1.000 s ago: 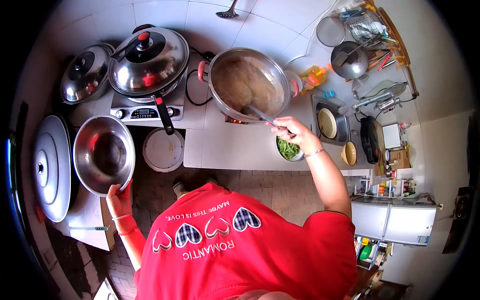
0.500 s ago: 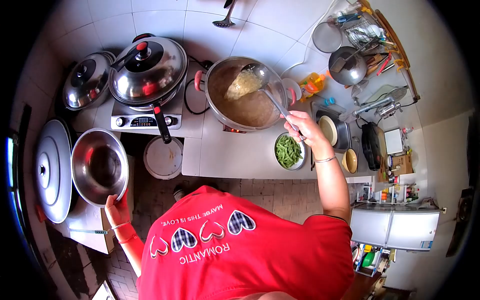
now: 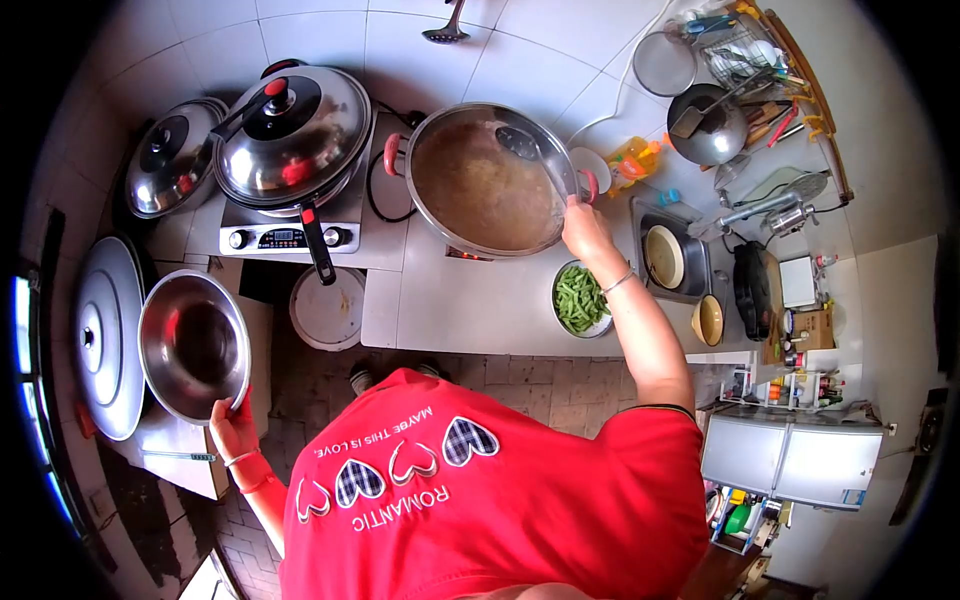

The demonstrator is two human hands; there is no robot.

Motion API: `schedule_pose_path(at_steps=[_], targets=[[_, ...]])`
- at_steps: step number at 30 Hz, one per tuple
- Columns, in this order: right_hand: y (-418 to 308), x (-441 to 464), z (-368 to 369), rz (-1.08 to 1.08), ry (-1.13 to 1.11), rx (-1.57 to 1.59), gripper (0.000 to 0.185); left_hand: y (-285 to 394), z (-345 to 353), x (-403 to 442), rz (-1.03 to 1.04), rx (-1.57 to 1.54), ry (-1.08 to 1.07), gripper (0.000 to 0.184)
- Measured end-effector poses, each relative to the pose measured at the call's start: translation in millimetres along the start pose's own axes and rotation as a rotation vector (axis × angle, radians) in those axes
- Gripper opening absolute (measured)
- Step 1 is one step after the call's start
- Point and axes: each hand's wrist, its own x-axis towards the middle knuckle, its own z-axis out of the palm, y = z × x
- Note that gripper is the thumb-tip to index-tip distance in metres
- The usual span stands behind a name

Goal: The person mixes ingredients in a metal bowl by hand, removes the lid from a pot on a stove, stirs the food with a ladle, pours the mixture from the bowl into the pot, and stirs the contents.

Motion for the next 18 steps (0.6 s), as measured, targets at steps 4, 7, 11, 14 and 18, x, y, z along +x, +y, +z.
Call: schedule_pose_path(at_steps=[4, 7, 11, 14, 18], targets=[[-18, 2, 3, 0.174, -0.272, 0.478, 0.019, 1, 0, -2, -0.022, 0.022, 0.003, 0.026], [-14, 3, 20, 0.276, -0.487, 1.110, 0.018, 1, -8, 3, -0.041, 0.004, 0.006, 0.027], [-16, -13, 17, 0.449, -0.769, 1.596, 0.015, -2, -38, 28, -0.082, -0.024, 0.023, 0.027], [-19, -30, 9, 0.445, -0.958, 1.785, 0.017, -3, -11, 17, -0.046, -0.057, -0.014, 0.024], [-36, -81, -27, 0.337, -0.728, 1.738, 0.026, -8, -9, 16, -0.060, -0.016, -0.071, 0.016]])
